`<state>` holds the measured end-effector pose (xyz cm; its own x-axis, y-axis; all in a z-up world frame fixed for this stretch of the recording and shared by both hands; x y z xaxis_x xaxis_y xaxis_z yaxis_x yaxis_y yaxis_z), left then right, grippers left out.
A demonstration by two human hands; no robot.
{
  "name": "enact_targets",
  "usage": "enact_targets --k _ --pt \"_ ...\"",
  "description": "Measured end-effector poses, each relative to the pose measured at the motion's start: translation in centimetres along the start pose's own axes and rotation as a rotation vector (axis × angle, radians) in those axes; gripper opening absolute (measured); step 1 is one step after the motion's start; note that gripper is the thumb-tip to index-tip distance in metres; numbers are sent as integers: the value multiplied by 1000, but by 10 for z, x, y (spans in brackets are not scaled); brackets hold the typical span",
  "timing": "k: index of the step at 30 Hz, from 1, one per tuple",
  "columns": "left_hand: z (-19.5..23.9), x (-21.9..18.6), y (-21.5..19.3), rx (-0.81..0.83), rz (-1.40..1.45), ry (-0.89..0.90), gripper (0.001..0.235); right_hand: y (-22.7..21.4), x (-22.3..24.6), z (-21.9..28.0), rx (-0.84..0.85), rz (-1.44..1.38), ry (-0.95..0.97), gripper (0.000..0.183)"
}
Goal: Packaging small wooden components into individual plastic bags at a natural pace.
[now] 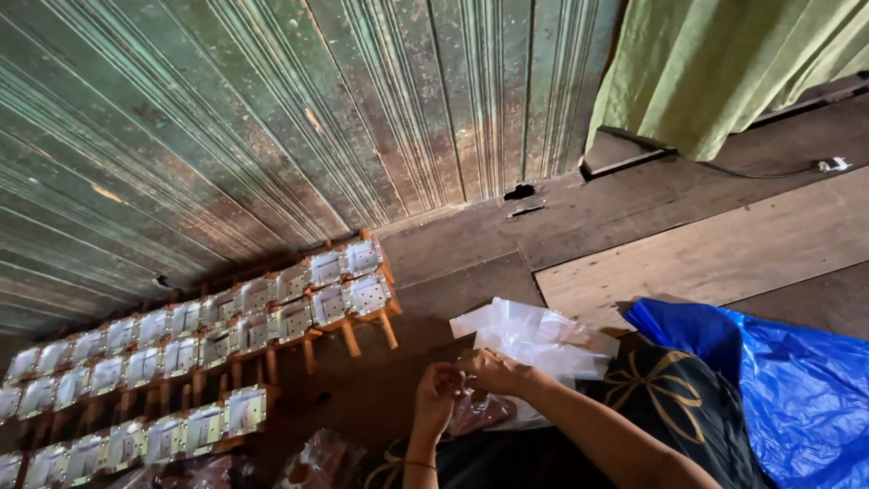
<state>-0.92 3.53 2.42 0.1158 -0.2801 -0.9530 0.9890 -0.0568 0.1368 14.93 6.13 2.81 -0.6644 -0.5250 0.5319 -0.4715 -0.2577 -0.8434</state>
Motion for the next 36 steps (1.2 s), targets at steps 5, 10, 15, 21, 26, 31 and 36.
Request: enact_targets --k 5,10,15,21,26,31,36 --pt "1 -6 -3 32 -298 140 34 -28 23 11 -173 28 -196 60" --pt "-6 -1 7 60 -653 231 28 -18 17 23 -93 -227 -80 21" --pt "-14 52 5 -167 -1291 535 24 1 -9 32 -360 -322 149 9" --pt "21 -28 10 -220 -1406 573 24 -20 -1 49 -342 -419 322 17" --pt "34 -38 14 -283 -1370 616 13 -14 -4 61 -353 -482 367 19" --pt "38 -27 15 -339 -1343 638 17 -8 -10 78 -382 -540 395 19" --pt "83 -102 12 -227 -1050 395 37 -12 -27 102 -233 -591 483 37"
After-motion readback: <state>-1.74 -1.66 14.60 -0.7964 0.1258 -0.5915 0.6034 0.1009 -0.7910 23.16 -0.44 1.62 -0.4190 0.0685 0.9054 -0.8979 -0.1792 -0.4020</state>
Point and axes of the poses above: each hand's wrist, its own z-axis away from the middle knuckle, its own y-axis out of the palm, x = y × z, the point moved 4 cm from there along -z, towards the middle knuckle, and after that the axes turned 4 degrees about y, right-handed, at the moved point
